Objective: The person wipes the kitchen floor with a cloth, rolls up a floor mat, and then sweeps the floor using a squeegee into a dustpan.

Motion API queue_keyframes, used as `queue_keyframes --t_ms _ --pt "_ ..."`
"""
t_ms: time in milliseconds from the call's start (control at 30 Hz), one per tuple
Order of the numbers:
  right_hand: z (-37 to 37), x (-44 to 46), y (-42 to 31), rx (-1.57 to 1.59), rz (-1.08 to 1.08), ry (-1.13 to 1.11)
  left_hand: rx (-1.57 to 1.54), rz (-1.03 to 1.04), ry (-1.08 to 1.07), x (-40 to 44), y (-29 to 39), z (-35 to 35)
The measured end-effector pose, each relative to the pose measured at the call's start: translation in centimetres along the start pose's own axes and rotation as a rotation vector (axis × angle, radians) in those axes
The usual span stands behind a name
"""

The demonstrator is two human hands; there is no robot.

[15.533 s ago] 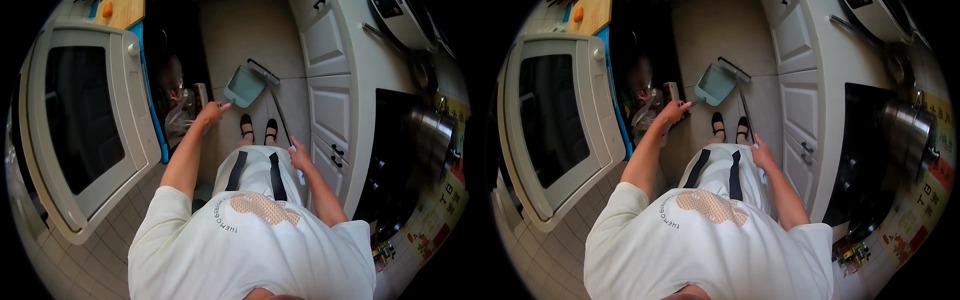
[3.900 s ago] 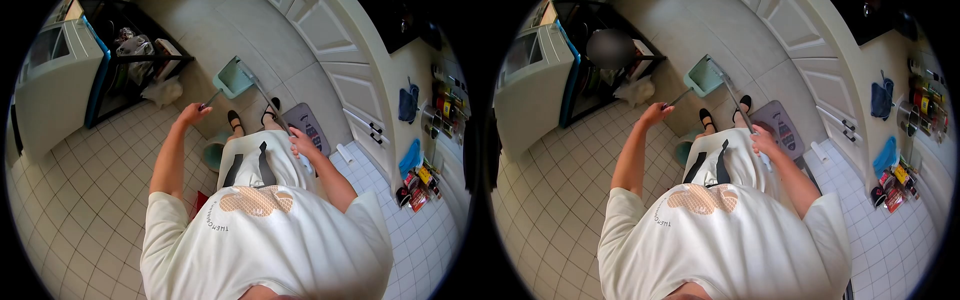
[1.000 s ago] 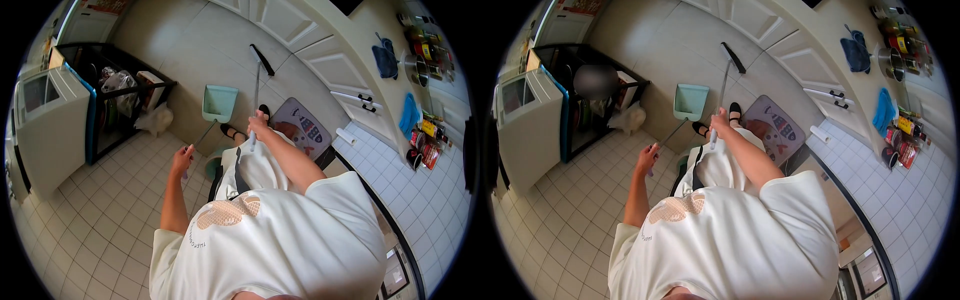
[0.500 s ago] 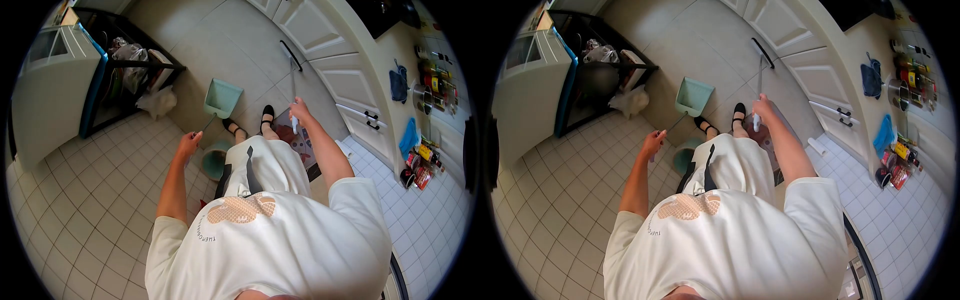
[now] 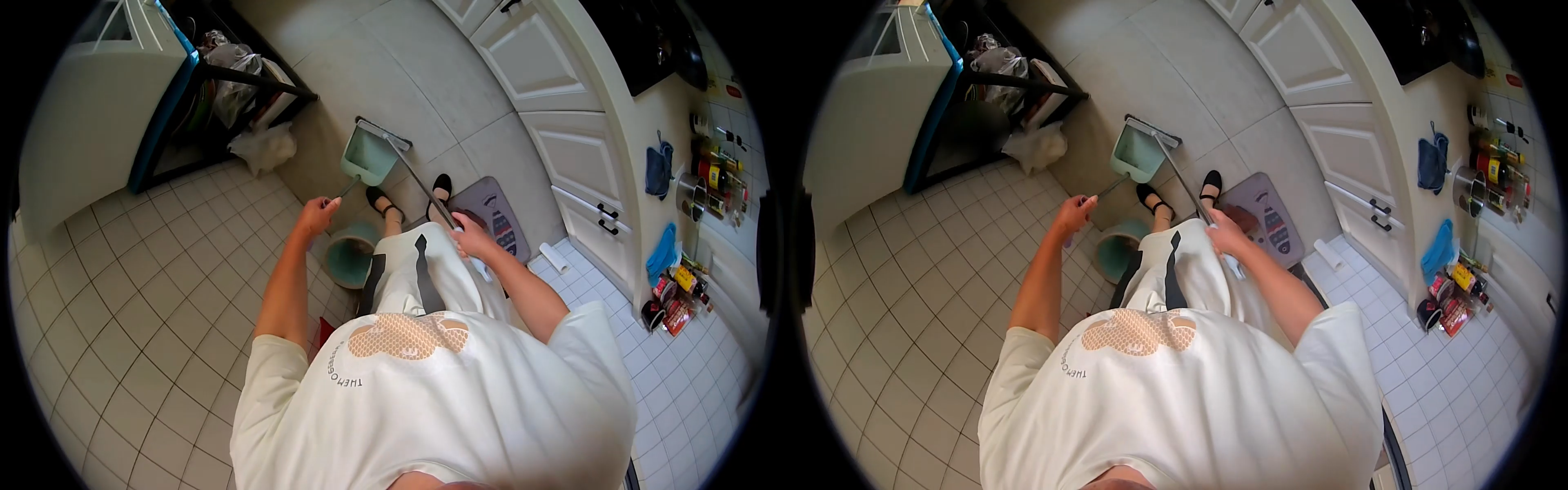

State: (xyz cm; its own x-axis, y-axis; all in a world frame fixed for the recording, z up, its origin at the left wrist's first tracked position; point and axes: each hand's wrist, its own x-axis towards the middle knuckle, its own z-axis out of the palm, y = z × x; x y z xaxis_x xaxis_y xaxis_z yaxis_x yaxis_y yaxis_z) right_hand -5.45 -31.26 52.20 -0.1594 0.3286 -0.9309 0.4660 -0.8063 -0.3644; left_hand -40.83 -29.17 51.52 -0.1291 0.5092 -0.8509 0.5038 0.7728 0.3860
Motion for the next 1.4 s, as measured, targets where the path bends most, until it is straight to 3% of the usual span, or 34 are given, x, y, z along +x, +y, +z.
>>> queue_keyframes --t_ms 100,233,533,833,900,1033,1133,1200,1400 --pt "-1.7 -3.4 0.3 0.089 0.158 0.041 -0.017 0.008 0.002 0.2 -0.4 -0.1" --pt "-4.7 -4.9 3.1 0.198 0.143 0.155 -0.076 -0.036 0.028 -0.8 1.0 0.0" --pt "-7.8 -1.8 7.7 0.819 0.209 0.300 -0.078 -0.004 0.022 -0.8 1.0 0.5" --pt "2.1 0.1 1.9 0.676 0.190 0.078 -0.025 -0.056 0.016 -0.4 0.7 0.7" --pt "3.0 0.4 -0.1 0.690 0.207 0.035 -0.045 0.027 0.031 -0.6 0.4 0.7" --pt "3.0 0.8 -2.5 0.701 0.212 -0.037 0.033 0.053 0.059 0.3 -1.5 0.6" --pt "1.5 -0.1 -2.8 0.655 0.186 -0.021 -0.006 0.057 0.056 -0.5 -2.6 0.2" --pt "0.3 -1.1 -2.4 0.605 0.156 0.019 -0.198 0.033 0.018 -1.8 -3.2 -0.4" --pt "0.5 -0.9 -4.1 0.563 0.212 0.034 -0.200 0.023 0.070 -5.4 -4.9 -2.7"
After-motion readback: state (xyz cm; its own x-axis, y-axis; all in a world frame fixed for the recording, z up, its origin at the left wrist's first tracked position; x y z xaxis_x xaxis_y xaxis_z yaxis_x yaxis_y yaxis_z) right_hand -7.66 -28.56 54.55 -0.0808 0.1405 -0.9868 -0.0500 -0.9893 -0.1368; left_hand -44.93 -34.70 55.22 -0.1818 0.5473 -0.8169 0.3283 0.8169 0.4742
